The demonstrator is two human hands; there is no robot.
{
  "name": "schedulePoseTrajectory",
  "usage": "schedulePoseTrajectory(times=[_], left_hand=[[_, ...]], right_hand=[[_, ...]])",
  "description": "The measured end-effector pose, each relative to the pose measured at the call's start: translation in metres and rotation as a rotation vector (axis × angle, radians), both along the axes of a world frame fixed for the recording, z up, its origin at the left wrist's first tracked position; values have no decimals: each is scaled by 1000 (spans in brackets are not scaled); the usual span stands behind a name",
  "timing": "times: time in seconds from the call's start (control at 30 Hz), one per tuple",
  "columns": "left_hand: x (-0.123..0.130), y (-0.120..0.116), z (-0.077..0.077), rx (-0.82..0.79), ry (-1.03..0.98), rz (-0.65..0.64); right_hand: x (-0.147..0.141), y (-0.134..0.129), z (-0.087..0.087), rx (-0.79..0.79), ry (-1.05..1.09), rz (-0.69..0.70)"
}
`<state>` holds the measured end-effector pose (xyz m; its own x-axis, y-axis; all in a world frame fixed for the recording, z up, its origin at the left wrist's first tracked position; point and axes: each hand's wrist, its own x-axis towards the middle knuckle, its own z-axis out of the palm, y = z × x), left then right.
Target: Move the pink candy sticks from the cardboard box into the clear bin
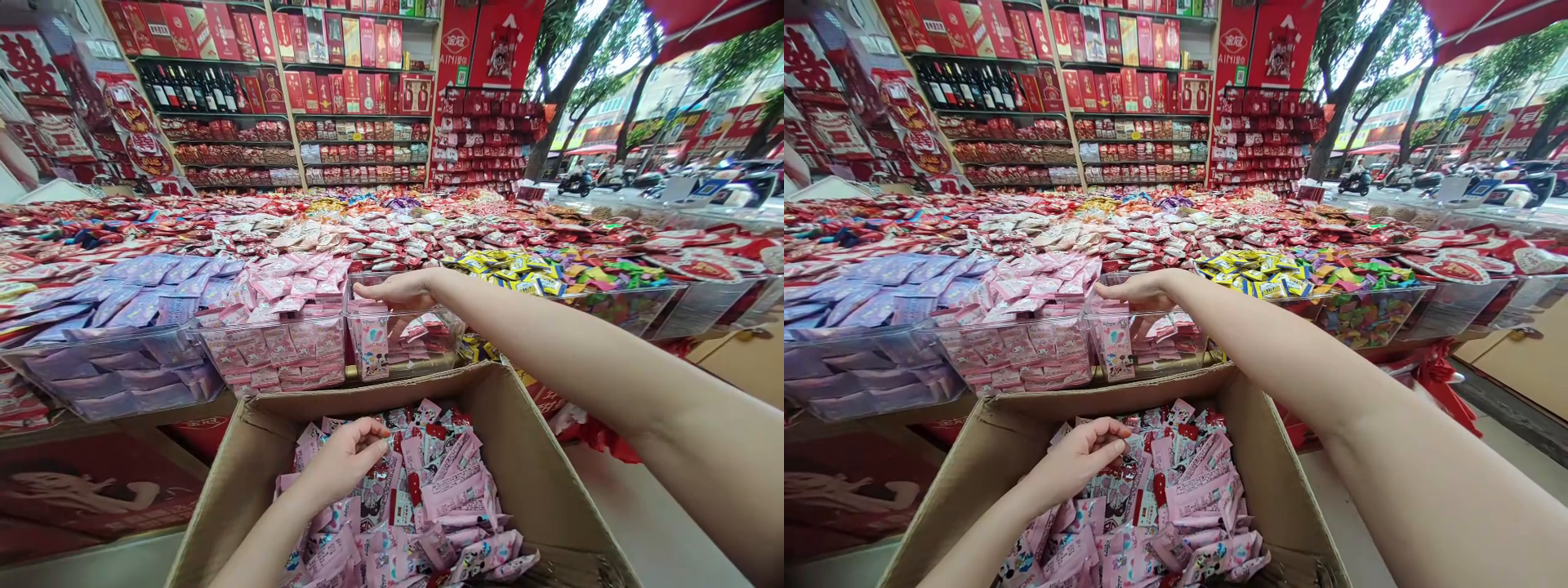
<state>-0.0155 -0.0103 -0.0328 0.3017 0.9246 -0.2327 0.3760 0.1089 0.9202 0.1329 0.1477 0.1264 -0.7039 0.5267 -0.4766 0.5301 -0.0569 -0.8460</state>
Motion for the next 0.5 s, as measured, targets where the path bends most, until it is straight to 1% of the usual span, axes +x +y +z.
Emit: schedulePoseTrajectory(times=[0.13, 0.3, 0.37, 0.5], left_hand=[[-2, 1, -6, 16, 55, -32], [-7, 3, -13, 60, 196, -83], [-9, 3, -14, 76, 278, -113], [-14, 0, -12, 63, 461, -177]], right_hand=[[-2, 5, 1, 73, 12, -4], [0, 10, 2, 142, 41, -86], [0, 12, 0, 133, 49, -63], [1, 10, -2, 41, 52, 33]])
